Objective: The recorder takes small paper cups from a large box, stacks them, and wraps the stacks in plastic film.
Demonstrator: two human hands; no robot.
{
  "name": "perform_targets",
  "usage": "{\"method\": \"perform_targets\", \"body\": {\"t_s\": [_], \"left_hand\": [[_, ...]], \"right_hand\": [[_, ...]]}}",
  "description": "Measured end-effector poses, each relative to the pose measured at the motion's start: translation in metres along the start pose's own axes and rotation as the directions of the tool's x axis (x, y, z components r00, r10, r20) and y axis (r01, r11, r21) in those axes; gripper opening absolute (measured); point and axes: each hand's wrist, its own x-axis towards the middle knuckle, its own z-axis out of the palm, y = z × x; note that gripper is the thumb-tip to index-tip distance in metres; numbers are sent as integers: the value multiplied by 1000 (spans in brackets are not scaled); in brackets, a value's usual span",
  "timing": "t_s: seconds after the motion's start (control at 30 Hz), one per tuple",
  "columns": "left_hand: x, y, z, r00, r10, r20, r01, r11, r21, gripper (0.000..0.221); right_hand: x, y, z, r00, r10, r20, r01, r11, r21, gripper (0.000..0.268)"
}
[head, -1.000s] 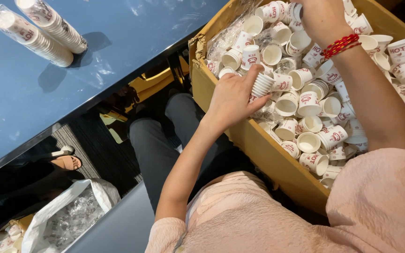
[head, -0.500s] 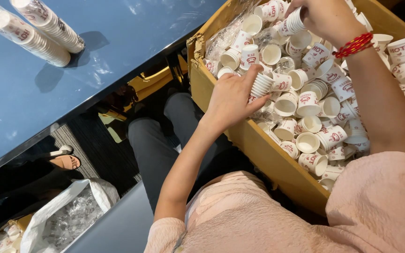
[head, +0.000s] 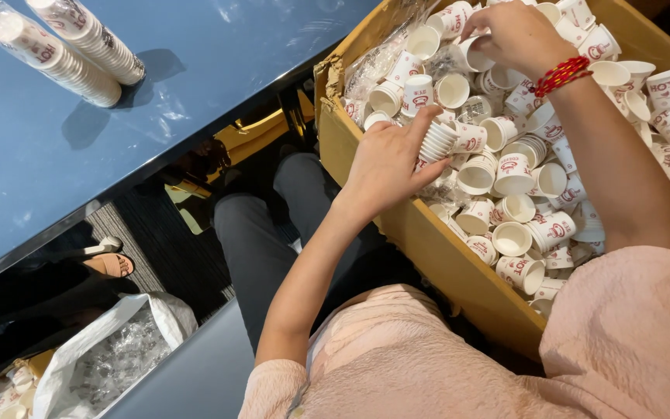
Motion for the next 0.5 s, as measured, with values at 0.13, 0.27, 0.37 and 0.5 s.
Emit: {"method": "perform_targets", "body": {"t_s": [0.13, 0.27, 0.37, 0.5], "left_hand": [[0, 0, 0, 1000, -8, 10, 8, 1000, -9, 76], [-2, -2, 2, 1000, -13, -6, 12, 999, -41, 94], [-4, -3, 5, 999, 2, -41, -4, 998, -58, 100], [-3, -4, 6, 996, 24, -87, -30, 998, -60, 102]], "right_hand": [[6, 4, 18, 987, -135, -92, 126, 987, -98, 25], [8, -6, 23, 988, -104, -113, 112, 992, 61, 34], [10, 2, 22, 989, -38, -140, 49, 996, 80, 28], [7, 67, 21, 968, 180, -176, -179, 984, 21, 16]]}}
